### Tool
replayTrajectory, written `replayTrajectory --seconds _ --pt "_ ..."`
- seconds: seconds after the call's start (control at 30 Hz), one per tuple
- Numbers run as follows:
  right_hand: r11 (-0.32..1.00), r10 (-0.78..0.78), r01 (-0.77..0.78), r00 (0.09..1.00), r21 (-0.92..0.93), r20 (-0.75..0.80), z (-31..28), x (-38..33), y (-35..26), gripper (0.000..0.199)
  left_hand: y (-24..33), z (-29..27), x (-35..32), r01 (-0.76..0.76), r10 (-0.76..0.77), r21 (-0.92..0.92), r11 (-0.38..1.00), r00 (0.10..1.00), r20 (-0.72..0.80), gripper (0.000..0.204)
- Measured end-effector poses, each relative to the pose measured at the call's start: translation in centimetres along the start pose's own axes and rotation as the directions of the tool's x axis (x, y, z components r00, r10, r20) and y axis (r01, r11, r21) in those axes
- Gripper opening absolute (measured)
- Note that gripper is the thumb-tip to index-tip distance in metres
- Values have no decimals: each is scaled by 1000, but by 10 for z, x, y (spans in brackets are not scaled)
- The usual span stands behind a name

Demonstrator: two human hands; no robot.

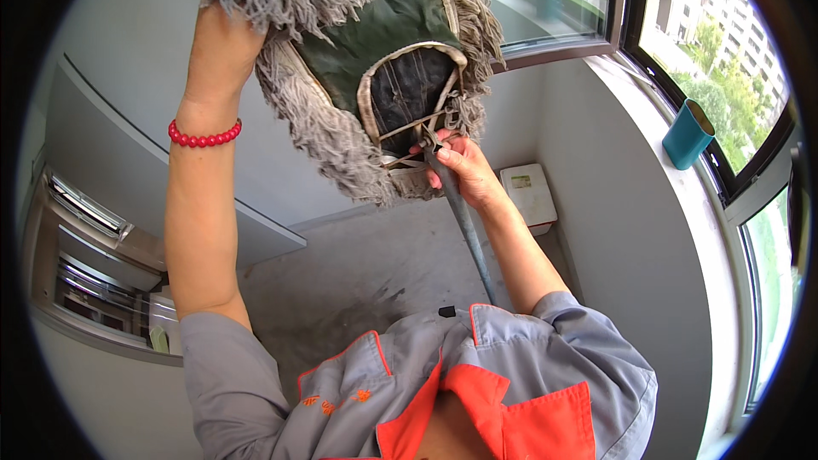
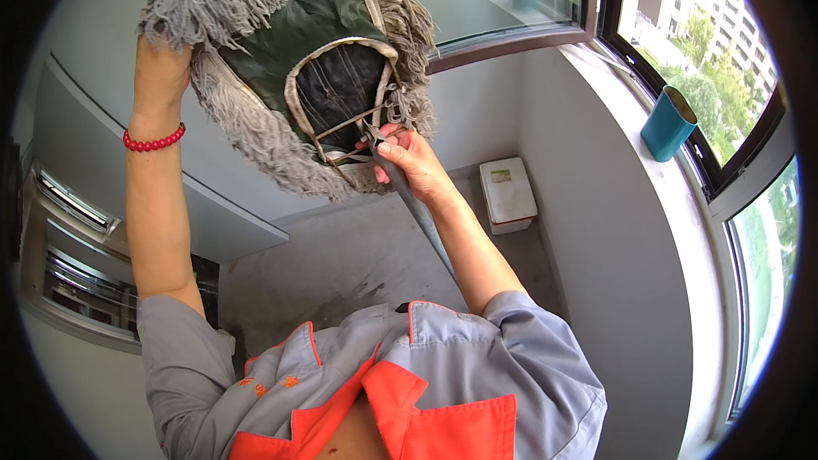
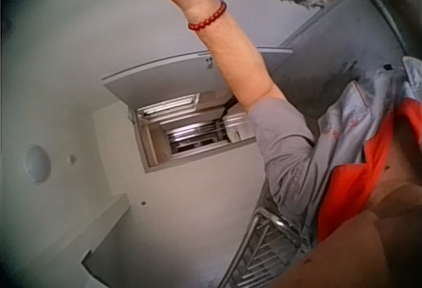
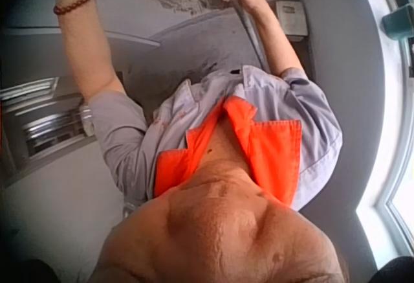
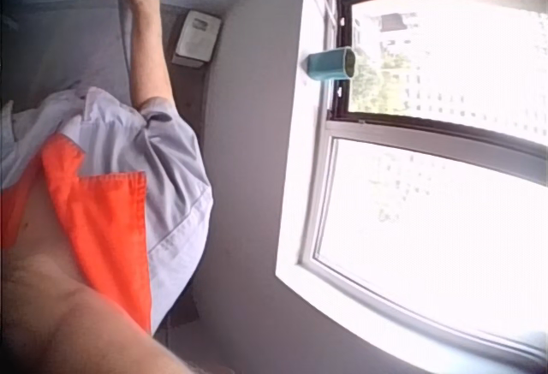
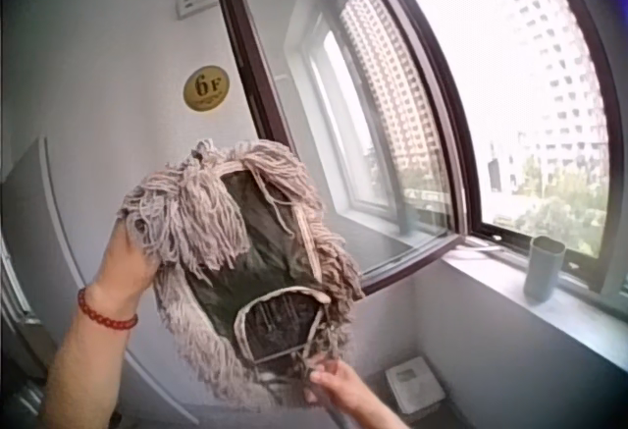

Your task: The person attaches a gray mop head to a metal mop pole by fitting the frame into the fabric pockets and securing the latch by hand, then uses the assembled mop to wipe a concrete floor.

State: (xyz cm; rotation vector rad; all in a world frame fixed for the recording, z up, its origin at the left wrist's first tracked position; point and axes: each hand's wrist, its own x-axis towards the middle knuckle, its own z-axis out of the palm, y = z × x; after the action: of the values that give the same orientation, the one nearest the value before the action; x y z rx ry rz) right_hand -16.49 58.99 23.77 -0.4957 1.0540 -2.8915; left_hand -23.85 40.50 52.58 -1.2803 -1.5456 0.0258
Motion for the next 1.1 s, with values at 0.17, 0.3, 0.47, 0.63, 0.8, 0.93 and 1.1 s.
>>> replayTrajectory --seconds 0.17,0.3,0.47,0.63,0.8,0.93,1.1 --pt "1000 20 -20 999 -6 34 -3 -3 -10 50 3 6 30 -170 169 33 985 985 35 39" --pt "998 68 -67 992 -15 110 -7 -4 -21 52 45 17 57 418 -365 -660 624 903 227 33" --pt "997 66 -70 993 34 102 -12 -2 -18 55 29 8 33 601 -512 -469 647 798 317 31" --pt "991 22 -34 995 -129 -93 -4 1 -16 52 16 -2 -4 447 -335 -385 807 885 324 35" --pt "990 16 -26 997 -136 -70 -2 11 -9 48 27 3 14 373 -230 -452 810 912 339 37" --pt "993 -4 -3 998 -117 -56 3 12 -18 46 14 9 -34 792 -452 -380 478 593 667 44" --pt "988 -20 8 997 -156 -80 15 11 -8 41 6 -14 -69 759 -506 -597 -261 419 754 65"
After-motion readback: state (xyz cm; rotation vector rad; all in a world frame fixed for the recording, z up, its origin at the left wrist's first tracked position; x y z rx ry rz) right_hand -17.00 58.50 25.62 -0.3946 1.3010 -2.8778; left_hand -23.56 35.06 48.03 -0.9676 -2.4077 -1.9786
